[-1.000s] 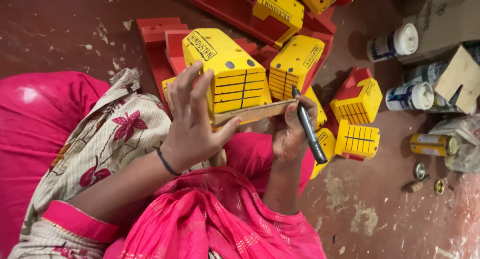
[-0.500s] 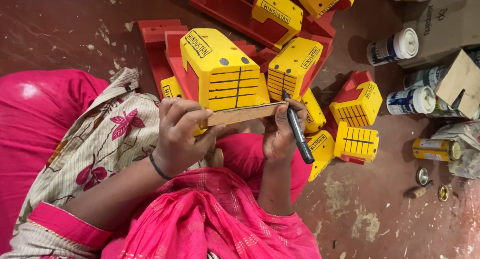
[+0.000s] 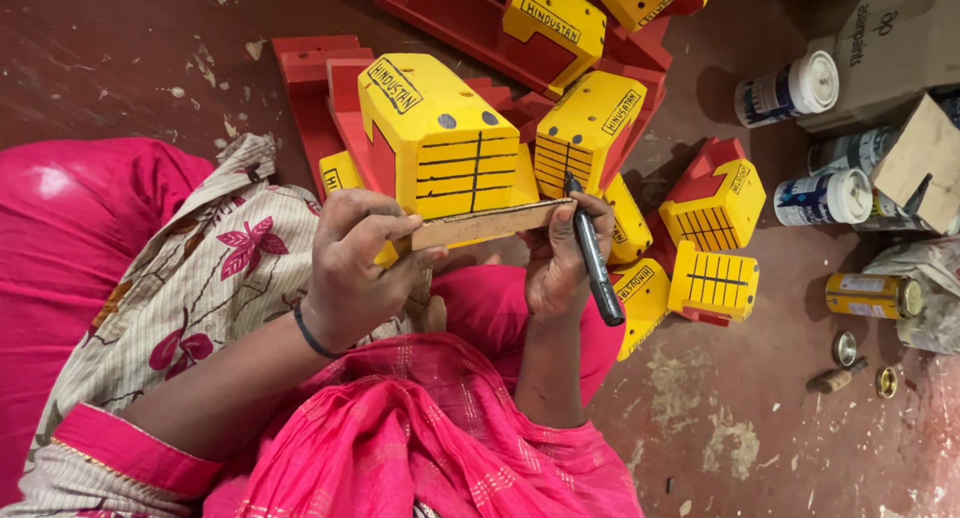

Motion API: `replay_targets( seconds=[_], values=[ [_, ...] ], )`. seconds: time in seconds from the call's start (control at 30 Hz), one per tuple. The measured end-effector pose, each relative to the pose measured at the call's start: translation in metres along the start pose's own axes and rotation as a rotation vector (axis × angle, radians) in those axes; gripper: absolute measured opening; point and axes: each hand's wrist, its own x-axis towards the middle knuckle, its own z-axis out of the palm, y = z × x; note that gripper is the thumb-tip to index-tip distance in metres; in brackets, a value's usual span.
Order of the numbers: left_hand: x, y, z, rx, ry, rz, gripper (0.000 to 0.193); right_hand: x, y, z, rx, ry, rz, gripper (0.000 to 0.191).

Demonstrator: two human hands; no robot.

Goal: The person marks details on yellow plastic toy train parts using a black marker and a small wooden straightedge. They draw lines and dots on the front and side surfaces of the parts, then place the finished pieces aside.

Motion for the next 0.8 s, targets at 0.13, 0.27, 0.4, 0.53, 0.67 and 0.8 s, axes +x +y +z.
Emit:
replay_targets(
  seconds=[0.13, 0.27, 0.4, 0.53, 0.67, 0.8],
  values=[
    [0.0006, -0.0003, -0.0001, -0.021, 0.011, -0.004, 0.041, -0.0013, -0.0006, 0.0006, -0.019, -0.004, -0.009, 0.032],
    [0.0014, 0.0002, 0.0003, -0.032, 0.031, 0.012, 0.041, -0.0010, 0.0008, 0.0016, 0.014, -0.019, -0.017, 0.034],
    [0.0026, 0.0008, 0.0004, -0.044, 0.035, -0.002, 0.040, 0.0008, 0.0022, 0.0012, 0.036, -0.034, -0.027, 0.034],
    [0.0026, 0.0013, -0.0009, -0.027, 0.018, 0.006, 0.041, 0.0013, 0.0021, -0.0009, 0.022, -0.060, -0.031, 0.033],
    [0.0021, 0.0003, -0.0004, -0.022, -0.010, -0.021, 0.048, 0.0012, 0.0033, -0.0017, 0.034, -0.047, -0.037, 0.034],
    [0.0056, -0.0042, 0.0050, -0.025, -0.026, -0.079, 0.063, 0.0002, 0.0036, -0.0019, 0.029, -0.059, -0.048, 0.034]
  ],
)
